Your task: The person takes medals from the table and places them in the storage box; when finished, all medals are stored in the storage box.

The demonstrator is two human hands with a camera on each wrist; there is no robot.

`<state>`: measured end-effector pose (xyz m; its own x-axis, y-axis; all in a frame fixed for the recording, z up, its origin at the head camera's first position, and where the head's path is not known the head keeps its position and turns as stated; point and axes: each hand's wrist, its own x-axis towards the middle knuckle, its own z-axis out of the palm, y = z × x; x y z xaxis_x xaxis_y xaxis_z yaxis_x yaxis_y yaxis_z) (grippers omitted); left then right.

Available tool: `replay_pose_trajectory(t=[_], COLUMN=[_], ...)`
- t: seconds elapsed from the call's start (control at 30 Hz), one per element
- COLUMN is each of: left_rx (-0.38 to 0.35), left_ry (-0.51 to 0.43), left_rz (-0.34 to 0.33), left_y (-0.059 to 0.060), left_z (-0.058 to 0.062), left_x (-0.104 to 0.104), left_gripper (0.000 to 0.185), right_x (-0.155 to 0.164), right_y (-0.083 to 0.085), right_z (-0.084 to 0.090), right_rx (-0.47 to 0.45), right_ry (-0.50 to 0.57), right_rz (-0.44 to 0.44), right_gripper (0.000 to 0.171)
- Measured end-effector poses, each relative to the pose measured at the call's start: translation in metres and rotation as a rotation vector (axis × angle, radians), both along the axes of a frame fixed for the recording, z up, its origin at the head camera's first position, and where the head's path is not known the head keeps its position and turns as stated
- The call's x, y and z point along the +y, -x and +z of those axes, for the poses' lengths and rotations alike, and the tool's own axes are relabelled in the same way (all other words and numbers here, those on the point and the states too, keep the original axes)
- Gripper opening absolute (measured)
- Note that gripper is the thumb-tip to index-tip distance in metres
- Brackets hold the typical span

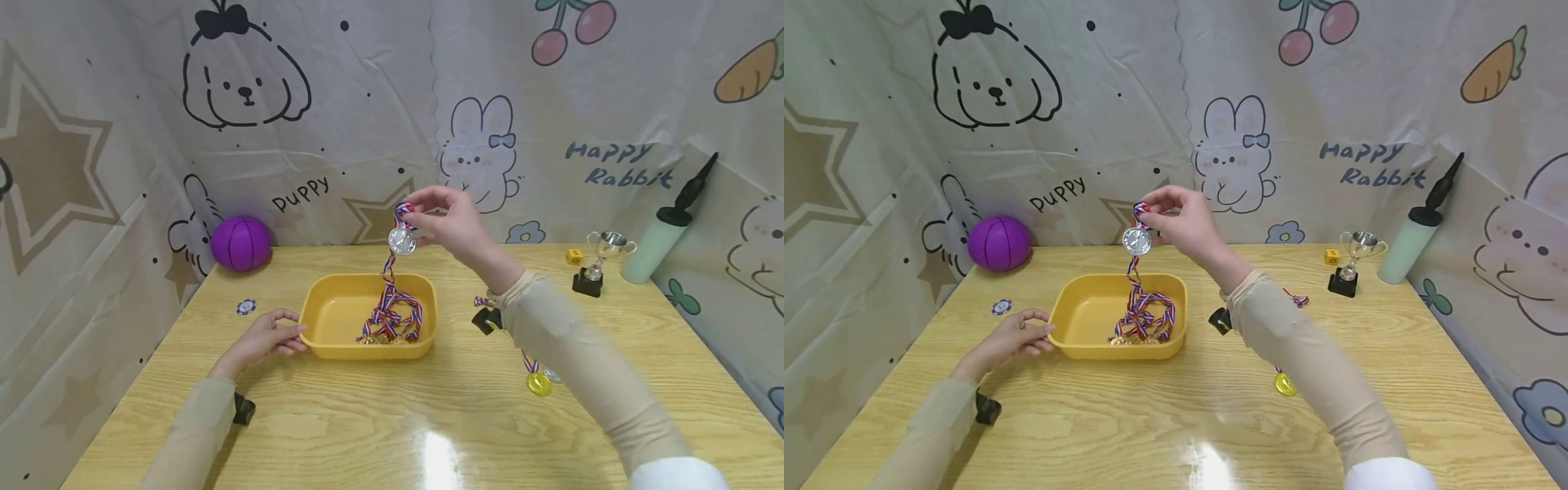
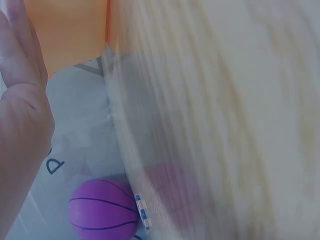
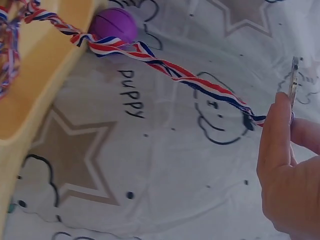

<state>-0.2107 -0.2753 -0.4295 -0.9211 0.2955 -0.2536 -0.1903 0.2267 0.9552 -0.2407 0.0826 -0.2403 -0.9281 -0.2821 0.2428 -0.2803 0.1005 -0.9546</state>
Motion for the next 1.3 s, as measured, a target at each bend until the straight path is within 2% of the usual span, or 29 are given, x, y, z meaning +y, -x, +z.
replay_pose_trajectory(t=[0.13, 0.3, 0.5, 0.67, 0.73, 0.83, 0.97, 1.13, 1.3], left_rx=[0.004, 0.008, 0.005, 0.003, 0.005, 0.006, 0.006, 0.008, 0.001], left_ry=[0.012, 0.014, -0.001, -0.004, -0.005, -0.008, -0.011, -0.012, -0.010], left_rz=[0.003, 0.002, -0.001, 0.002, 0.002, 0.003, 0.000, -0.001, 0.004], left_y=[-0.001, -0.001, -0.001, -0.001, 0.000, 0.000, 0.000, 0.000, -0.001], left_z=[0.001, 0.001, 0.000, -0.002, -0.002, -0.002, -0.002, -0.001, 0.000], left_x=[0.001, 0.001, 0.001, 0.001, 0.001, 0.001, 0.001, 0.002, 0.001], left_gripper=[0.043, 0.044, 0.043, 0.041, 0.041, 0.041, 0.041, 0.041, 0.042], right_x=[-0.008, -0.015, -0.022, -0.028, -0.030, -0.033, -0.037, -0.043, -0.047], right_y=[0.008, 0.016, 0.022, 0.020, 0.019, 0.018, 0.017, 0.015, 0.015], right_z=[-0.027, -0.064, -0.108, -0.134, -0.141, -0.149, -0.156, -0.161, -0.165], right_rx=[-0.056, -0.122, -0.144, -0.159, -0.169, -0.134, -0.126, -0.122, -0.063], right_ry=[-0.008, -0.054, -0.208, -0.296, -0.333, -0.430, -0.498, -0.579, -0.666], right_rz=[0.009, -0.023, -0.066, -0.061, -0.054, -0.053, -0.042, -0.035, -0.026], right_gripper=[0.025, 0.025, 0.021, 0.022, 0.021, 0.019, 0.016, 0.012, 0.010])
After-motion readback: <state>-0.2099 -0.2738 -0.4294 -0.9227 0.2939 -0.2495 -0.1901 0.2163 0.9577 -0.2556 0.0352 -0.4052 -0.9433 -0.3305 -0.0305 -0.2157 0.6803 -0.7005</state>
